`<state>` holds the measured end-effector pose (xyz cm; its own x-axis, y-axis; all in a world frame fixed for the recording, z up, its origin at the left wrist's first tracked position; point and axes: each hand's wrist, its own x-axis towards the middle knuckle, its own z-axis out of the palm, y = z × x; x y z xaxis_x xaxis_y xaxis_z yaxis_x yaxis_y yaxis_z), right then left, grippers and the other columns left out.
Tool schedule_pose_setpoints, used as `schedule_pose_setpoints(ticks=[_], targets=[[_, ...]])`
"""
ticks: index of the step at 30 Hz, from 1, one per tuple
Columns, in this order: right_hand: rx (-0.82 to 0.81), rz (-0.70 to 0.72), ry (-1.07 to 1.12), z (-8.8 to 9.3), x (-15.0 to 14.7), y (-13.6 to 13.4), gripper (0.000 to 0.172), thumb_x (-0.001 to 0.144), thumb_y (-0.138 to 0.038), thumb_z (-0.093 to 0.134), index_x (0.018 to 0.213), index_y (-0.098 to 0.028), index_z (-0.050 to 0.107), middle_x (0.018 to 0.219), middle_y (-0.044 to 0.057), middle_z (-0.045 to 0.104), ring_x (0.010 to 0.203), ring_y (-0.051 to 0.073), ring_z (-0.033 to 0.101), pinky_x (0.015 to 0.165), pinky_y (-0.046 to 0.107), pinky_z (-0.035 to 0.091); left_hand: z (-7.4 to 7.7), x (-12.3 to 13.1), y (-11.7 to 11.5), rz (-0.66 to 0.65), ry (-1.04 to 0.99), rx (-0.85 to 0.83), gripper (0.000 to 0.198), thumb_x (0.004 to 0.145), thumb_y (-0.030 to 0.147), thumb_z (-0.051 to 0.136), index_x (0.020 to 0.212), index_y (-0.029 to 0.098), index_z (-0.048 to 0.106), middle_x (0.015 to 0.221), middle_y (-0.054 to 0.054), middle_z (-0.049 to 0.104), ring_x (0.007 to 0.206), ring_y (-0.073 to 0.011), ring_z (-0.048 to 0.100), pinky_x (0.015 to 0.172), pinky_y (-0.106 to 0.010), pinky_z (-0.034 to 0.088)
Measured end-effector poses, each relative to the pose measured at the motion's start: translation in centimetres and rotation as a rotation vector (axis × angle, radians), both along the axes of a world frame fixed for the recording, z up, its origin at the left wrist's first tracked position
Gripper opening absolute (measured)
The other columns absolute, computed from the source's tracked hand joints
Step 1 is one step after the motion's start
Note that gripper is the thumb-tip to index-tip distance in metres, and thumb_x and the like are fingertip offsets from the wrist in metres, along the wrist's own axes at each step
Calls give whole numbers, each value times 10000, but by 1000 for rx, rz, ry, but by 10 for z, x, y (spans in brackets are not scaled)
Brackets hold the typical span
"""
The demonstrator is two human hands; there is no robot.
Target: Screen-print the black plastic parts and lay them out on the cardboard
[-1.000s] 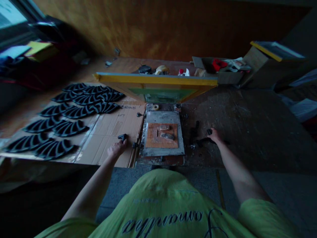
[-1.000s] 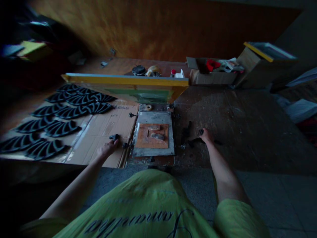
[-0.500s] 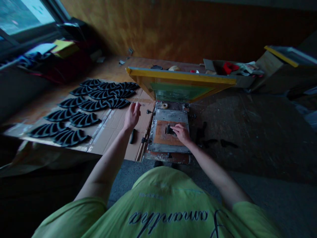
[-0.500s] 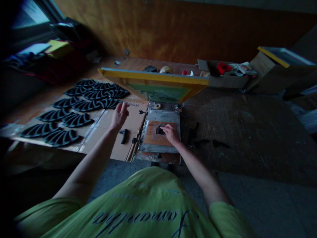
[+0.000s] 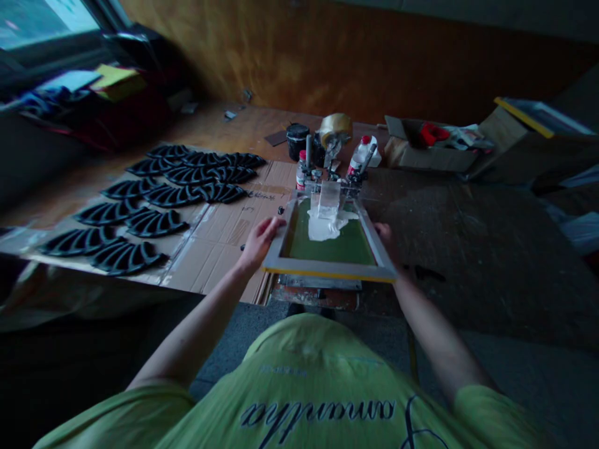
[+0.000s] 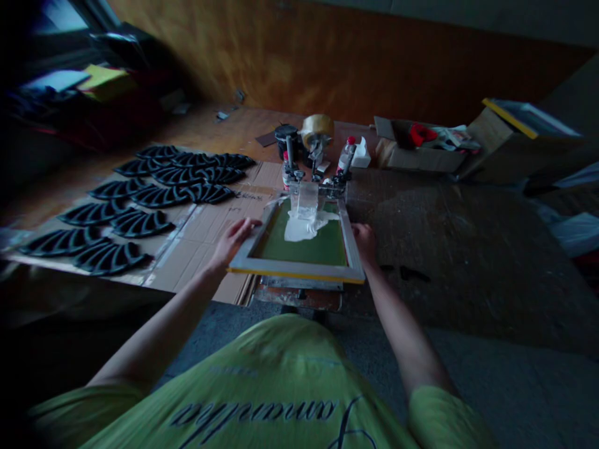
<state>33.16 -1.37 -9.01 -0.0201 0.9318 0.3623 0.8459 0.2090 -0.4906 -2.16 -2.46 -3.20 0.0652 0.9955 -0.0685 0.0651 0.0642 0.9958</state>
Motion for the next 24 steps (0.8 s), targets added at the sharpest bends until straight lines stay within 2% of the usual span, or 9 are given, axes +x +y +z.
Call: schedule_pose_setpoints(ticks=[3,4,6,7,12,16,19,21,24], targets=[[65,-57,-9,22,-7,26,364,905,-193,585,1252,-115,662,1172,113,659,1066,208,631,949,332,521,-50,-2,-18,-17,11,-222,697,771,570,692,1343,188,578,736,12,623,561,-107,519,495,-203,349],[79,-31,-40,29,-20,33,462,856,-197,674,1313,-150,626,1271,132,617,1127,242,610,976,382,512,-64,-1,-21,-4,21,-261,752,765,542,701,1407,189,528,744,12,634,565,-110,530,500,-203,363],[58,58,-150,39,-51,43,622,767,-215,790,1354,-173,587,1367,148,552,1210,294,554,1024,443,474,-86,2,-22,33,74,-283,773,763,501,709,1435,178,508,758,1,657,580,-117,556,511,-205,390],[19,101,-215,42,-67,45,607,753,-221,807,1321,-164,602,1339,152,567,1208,309,543,1022,456,462,-92,3,-21,47,106,-279,749,763,485,712,1420,175,527,765,-6,669,592,-123,572,516,-207,401],[-225,259,-405,30,-101,21,131,860,-185,671,982,-148,700,986,124,690,1026,276,583,896,392,452,-102,1,-16,69,176,-267,601,756,419,732,1306,202,629,813,-24,718,688,-158,646,574,-223,465],[-202,529,-406,19,-83,-12,257,869,-68,515,975,-165,728,968,110,713,1005,252,579,882,372,414,-105,-1,-16,68,154,-288,570,748,405,739,1277,214,644,837,-29,733,737,-180,672,622,-246,501],[-215,708,-367,24,-71,-15,276,808,-59,556,954,-196,747,953,80,721,968,237,581,855,356,400,-106,0,-17,70,134,-279,552,749,405,740,1260,215,651,858,-40,737,761,-188,680,633,-251,509],[-231,705,-353,29,-71,-8,209,796,-98,609,898,-215,750,902,60,717,942,235,582,846,352,395,-106,0,-17,74,120,-279,547,749,409,739,1252,212,654,865,-43,735,762,-188,679,628,-247,506],[-186,561,-336,27,-79,-7,209,844,-114,584,930,-208,750,928,75,719,977,252,576,878,374,393,-106,0,-18,67,97,-281,586,746,428,739,1276,200,639,849,-40,725,726,-177,667,599,-236,488]])
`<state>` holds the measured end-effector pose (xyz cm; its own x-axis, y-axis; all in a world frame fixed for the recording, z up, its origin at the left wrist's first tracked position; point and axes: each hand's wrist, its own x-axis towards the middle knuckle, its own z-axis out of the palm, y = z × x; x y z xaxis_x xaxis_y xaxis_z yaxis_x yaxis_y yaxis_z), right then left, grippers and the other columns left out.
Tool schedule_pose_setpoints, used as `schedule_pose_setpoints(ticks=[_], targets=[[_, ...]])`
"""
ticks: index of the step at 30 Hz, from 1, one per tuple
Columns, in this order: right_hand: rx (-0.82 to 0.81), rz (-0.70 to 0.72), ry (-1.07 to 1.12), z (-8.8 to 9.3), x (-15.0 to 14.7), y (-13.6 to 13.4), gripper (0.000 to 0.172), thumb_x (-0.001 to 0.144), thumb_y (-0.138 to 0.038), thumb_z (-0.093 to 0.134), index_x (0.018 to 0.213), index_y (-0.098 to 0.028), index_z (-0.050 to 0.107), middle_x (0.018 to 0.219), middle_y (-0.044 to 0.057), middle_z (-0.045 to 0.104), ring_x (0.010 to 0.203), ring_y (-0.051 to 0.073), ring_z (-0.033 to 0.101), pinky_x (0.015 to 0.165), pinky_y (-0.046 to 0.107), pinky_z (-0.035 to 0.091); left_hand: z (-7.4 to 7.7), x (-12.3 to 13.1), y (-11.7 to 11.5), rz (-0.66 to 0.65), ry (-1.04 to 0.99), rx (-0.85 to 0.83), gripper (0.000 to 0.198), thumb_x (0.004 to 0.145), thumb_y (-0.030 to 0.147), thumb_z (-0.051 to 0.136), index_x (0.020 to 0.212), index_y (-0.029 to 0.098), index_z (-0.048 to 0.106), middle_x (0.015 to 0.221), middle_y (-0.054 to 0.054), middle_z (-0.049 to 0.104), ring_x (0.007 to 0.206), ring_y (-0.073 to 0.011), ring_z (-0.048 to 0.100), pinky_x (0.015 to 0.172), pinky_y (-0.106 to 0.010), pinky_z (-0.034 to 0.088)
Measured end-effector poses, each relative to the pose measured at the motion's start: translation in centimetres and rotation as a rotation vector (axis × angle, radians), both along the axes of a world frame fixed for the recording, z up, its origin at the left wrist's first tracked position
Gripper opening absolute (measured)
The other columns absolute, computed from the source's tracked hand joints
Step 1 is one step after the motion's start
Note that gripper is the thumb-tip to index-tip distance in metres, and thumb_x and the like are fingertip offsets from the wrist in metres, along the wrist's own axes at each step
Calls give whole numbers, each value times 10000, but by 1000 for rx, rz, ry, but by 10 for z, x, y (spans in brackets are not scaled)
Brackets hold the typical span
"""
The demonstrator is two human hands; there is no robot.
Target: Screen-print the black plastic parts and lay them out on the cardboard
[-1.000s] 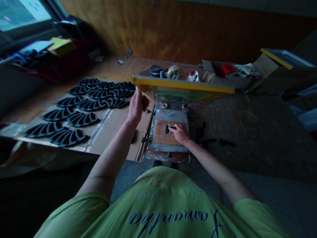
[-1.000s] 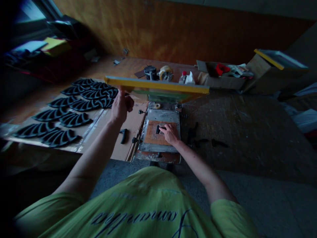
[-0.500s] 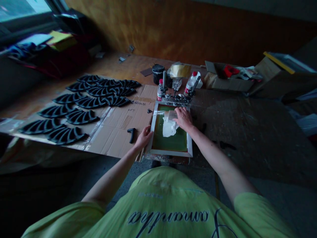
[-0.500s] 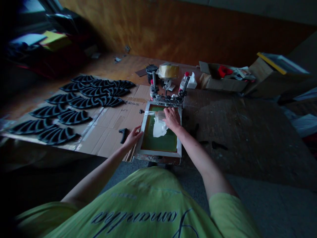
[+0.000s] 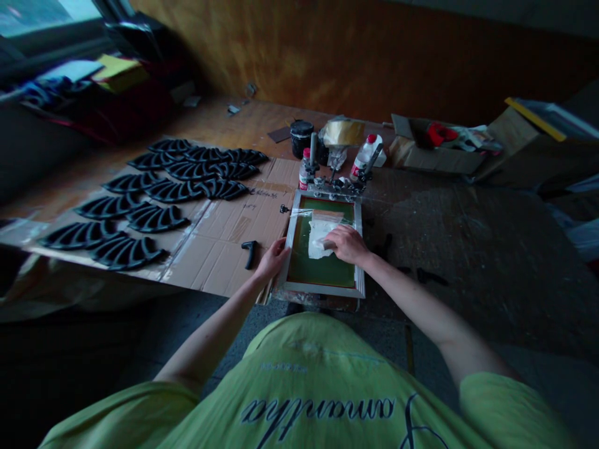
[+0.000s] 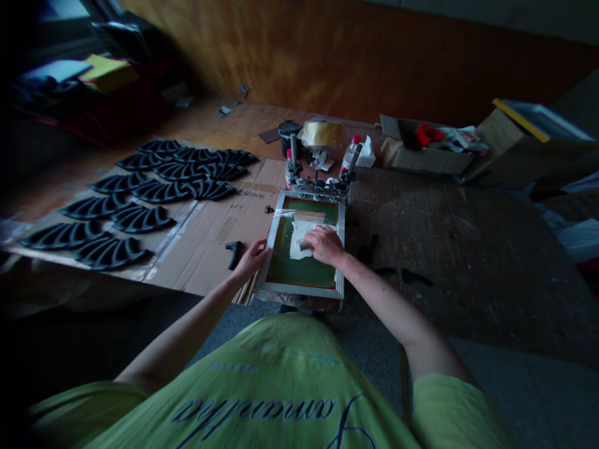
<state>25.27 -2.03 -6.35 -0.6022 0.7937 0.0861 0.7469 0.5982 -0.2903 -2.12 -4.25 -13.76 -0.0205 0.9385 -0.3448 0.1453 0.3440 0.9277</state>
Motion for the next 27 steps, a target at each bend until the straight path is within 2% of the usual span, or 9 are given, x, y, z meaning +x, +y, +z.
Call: schedule_pose_setpoints(ticks=[3,5,8,12,16,18,21,24,27], targets=[[36,-6,14,-12,-4,-14,302,879,-77,519,1053,-184,741,1074,110,721,1028,257,578,906,390,408,0,0,0,-12,-29,-5,645,734,456,741,1308,188,615,818,-30,708,670,-159,640,565,-224,462],[20,28,22,-16,-4,-20,260,901,-115,545,1054,-189,741,1065,102,727,1012,250,597,899,385,425,2,0,1,-26,-38,-11,671,730,473,736,1320,181,604,787,-19,690,634,-143,615,540,-214,437],[15,-54,98,-8,-8,-6,196,896,-237,662,1076,-216,737,1016,75,731,986,247,624,888,378,452,12,-1,1,-52,-45,-26,734,735,490,723,1375,170,560,723,10,645,564,-111,551,497,-196,382],[63,-279,257,22,-10,47,527,847,-267,748,1358,-269,614,1093,58,709,988,243,633,888,378,482,48,-3,0,-76,-81,-16,811,722,509,739,1431,186,513,625,53,573,486,-91,464,456,-192,312],[115,-477,431,37,40,91,442,921,-367,650,1338,-223,614,933,42,690,842,203,629,832,363,495,96,0,7,-3,-132,153,516,801,623,648,1061,181,706,655,4,600,513,-100,505,461,-206,347],[116,-636,509,29,75,96,347,972,-403,543,1216,-184,655,862,37,675,795,187,618,802,347,498,120,5,20,56,-169,290,515,863,660,556,962,177,703,718,-28,639,581,-117,573,497,-213,420],[47,-790,512,-3,99,77,317,965,-452,524,953,-173,675,778,33,654,762,189,609,775,343,504,154,18,49,74,-230,450,522,909,666,483,1060,198,659,868,-62,699,763,-158,673,588,-232,519],[-54,-668,326,-39,72,39,325,885,-501,655,795,-188,646,804,54,662,823,210,627,816,353,505,176,30,78,49,-303,487,505,930,673,437,1127,233,586,955,-65,720,872,-179,699,648,-264,561],[-83,-504,26,-57,27,8,255,879,-422,701,854,-173,652,1018,136,680,1047,266,611,916,375,474,171,43,78,128,-381,484,466,932,667,445,1164,272,528,1036,-62,727,856,-169,702,638,-264,557]])
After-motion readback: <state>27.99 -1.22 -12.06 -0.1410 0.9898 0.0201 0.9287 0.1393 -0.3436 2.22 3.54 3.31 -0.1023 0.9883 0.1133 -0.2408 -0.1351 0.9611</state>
